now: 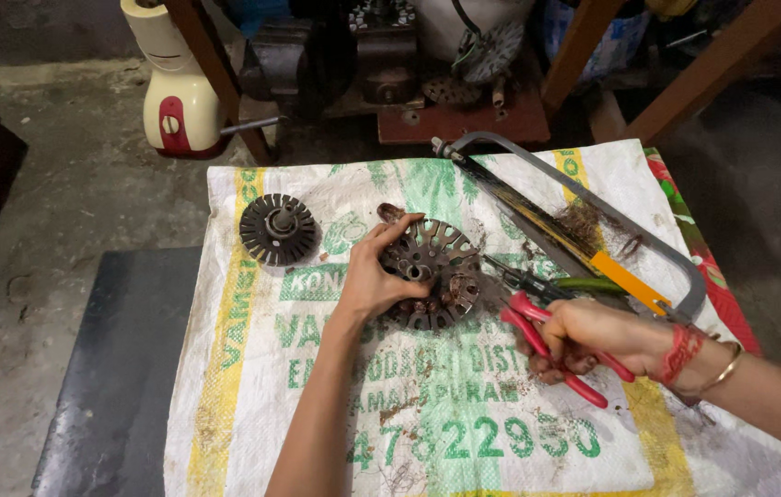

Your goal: The person cleans a circular metal motor part by hand and with tools. They use a hacksaw, pliers, and a screwdriver to scrape and remove debris from the slots and surfaces of the part while holding it on a printed sack on the floor.

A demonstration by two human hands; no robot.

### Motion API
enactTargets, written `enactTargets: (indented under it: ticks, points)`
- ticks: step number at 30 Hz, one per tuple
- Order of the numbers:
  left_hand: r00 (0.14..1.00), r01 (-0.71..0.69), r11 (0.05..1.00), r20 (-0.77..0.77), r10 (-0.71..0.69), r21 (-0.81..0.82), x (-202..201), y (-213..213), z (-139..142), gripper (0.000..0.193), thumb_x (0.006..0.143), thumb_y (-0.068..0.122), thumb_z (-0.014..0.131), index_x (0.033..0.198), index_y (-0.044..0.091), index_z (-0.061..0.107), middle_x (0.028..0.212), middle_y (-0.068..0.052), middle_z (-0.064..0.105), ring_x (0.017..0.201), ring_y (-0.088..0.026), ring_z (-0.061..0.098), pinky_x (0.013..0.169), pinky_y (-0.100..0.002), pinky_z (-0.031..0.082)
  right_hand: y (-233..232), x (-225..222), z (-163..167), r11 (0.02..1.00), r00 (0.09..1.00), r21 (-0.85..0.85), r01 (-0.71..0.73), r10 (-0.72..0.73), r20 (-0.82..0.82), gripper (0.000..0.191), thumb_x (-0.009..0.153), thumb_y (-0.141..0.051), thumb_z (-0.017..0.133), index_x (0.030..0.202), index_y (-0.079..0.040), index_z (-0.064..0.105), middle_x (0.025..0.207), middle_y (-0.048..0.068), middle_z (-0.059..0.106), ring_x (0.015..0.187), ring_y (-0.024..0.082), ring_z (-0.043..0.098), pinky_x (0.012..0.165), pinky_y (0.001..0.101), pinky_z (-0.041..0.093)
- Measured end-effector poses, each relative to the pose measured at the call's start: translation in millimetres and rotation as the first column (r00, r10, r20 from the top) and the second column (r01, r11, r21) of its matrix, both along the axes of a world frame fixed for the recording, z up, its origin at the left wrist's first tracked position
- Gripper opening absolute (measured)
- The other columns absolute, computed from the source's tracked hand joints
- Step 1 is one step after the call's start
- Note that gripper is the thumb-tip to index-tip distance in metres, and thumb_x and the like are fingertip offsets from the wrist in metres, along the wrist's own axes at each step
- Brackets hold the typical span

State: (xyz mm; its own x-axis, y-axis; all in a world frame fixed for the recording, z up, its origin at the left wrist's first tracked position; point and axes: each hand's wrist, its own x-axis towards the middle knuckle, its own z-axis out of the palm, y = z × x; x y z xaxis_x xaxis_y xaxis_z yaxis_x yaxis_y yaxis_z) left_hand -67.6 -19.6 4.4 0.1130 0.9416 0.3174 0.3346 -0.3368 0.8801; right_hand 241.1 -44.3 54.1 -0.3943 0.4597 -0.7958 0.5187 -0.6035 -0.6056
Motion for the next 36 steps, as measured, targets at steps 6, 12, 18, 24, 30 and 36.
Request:
enactTargets:
  ticks: [6,12,18,24,30,36]
  points:
    - [1.000,0.025,0.999,0.000,-0.025,-0.035,1,1,-4,0.097,0.042,0.022,0.088,0.136,0.015,0.067,0.118,-0.010,0.070,0.110,-0.026,0.069,0.107,-0.038,0.053,-18,3,16,0.437,0.638,0.558,-0.705,0.049,0.768,0.016,0.078,-0.015,0.059,0.087,-0.004,0.064,0.072,0.013,0.063,0.062,0.028,0.062,0.054,0.0428,0.050]
    - [0.999,0.031,0.996,-0.007,-0.031,-0.079,4,6,-10,0.106,0.037,0.026,0.094,0.137,0.016,0.064,0.124,-0.010,0.068,0.117,-0.027,0.065,0.111,-0.040,0.043,-17,-1,27,0.063,0.182,0.198,-0.978,-0.201,0.963,0.026,0.088,-0.022,0.056,0.105,-0.004,0.060,0.093,0.009,0.064,0.085,0.019,0.066,0.072,0.0341,0.056]
    - [0.999,0.031,0.998,0.012,-0.031,-0.055,1,3,-9,0.102,0.039,0.022,0.089,0.138,0.016,0.065,0.122,-0.010,0.069,0.113,-0.026,0.068,0.111,-0.038,0.051,14,18,44,-0.320,0.487,0.381,-0.867,-0.389,0.782,0.023,0.084,-0.018,0.065,0.103,-0.005,0.064,0.096,0.010,0.065,0.098,0.026,0.064,0.079,0.0384,0.051]
    - [1.000,0.018,0.998,-0.009,-0.019,-0.065,3,1,-4,0.096,0.043,0.018,0.085,0.137,0.016,0.066,0.116,-0.010,0.070,0.106,-0.025,0.070,0.103,-0.037,0.055,17,46,69,-0.104,0.605,0.629,-0.770,-0.431,0.670,0.052,0.072,-0.012,0.066,0.122,-0.002,0.060,0.118,0.016,0.061,0.115,0.034,0.056,0.093,0.0432,0.052]
    - [1.000,0.023,0.999,-0.005,-0.024,-0.025,4,-1,-3,0.096,0.043,0.017,0.087,0.137,0.015,0.065,0.116,-0.010,0.070,0.107,-0.025,0.069,0.105,-0.036,0.053,4,7,54,-0.179,0.509,0.479,-0.860,-0.389,0.768,0.066,0.072,-0.008,0.062,0.136,-0.001,0.052,0.135,0.016,0.055,0.132,0.036,0.048,0.105,0.0388,0.049]
    - [0.999,0.035,0.999,0.010,-0.034,-0.039,2,4,-13,0.099,0.043,0.019,0.086,0.139,0.012,0.063,0.118,-0.010,0.069,0.108,-0.025,0.069,0.107,-0.036,0.054,12,-40,59,-0.301,0.226,0.098,-0.949,-0.427,0.876,0.067,0.085,-0.016,0.054,0.147,0.004,0.039,0.146,0.019,0.046,0.137,0.039,0.039,0.103,0.0392,0.048]
